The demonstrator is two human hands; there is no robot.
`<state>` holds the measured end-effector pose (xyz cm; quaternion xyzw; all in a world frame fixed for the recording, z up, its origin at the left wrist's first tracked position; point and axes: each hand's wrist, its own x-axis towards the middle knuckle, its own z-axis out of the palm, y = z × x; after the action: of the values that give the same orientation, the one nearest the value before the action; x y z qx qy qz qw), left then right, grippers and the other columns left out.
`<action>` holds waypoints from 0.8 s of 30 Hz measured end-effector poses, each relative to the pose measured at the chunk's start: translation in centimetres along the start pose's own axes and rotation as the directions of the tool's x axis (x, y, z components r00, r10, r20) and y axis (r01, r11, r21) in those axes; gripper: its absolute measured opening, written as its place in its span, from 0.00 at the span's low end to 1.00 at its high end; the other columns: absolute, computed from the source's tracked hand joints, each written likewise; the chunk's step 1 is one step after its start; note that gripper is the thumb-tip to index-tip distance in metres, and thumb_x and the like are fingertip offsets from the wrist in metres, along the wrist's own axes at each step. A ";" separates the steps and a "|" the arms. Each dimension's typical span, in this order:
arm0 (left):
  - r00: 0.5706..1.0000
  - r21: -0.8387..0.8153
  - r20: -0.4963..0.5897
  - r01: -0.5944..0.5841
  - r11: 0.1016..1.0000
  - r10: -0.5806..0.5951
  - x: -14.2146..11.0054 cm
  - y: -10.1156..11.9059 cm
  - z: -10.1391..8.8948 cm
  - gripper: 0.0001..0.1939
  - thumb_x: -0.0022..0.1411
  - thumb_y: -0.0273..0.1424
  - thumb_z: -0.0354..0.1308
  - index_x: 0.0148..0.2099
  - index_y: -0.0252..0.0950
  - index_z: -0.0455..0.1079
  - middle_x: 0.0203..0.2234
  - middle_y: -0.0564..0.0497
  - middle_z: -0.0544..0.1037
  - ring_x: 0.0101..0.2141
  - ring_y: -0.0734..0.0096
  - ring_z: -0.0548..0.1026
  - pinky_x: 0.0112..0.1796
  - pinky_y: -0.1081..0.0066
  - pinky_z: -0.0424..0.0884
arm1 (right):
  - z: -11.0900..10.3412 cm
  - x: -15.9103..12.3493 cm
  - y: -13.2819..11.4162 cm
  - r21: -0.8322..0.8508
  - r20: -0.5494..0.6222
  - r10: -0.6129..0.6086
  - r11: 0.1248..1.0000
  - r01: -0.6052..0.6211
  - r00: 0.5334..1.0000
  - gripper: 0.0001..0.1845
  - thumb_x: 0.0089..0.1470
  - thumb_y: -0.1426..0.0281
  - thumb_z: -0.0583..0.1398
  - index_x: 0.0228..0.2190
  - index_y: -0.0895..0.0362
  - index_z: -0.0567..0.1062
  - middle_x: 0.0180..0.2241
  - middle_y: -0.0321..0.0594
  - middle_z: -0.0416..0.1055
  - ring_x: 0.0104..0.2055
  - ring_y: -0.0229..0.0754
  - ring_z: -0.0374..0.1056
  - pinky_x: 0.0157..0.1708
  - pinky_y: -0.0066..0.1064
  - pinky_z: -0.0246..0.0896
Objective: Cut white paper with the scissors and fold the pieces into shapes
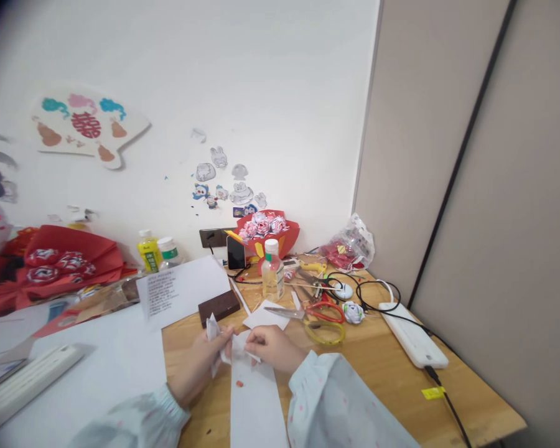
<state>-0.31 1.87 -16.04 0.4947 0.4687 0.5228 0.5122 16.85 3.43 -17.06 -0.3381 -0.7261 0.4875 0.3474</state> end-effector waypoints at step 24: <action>0.991 0.056 0.124 0.041 0.998 -0.047 -0.9 0.8 1.0 0.23 0.48 0.48 0.58 0.35 0.31 0.68 0.13 0.55 0.70 0.10 0.83 0.56 0.12 0.79 0.47 | 1.2 -0.3 -1.3 -0.125 -0.315 -0.188 0.980 0.155 0.930 0.09 0.51 0.70 0.55 0.21 0.59 0.68 0.19 0.32 0.63 0.22 0.33 0.59 0.24 0.24 0.53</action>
<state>0.58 0.97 -15.18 0.5298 0.4602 0.4663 0.5386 15.78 2.22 -16.20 -0.3658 -0.7085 0.3566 0.4869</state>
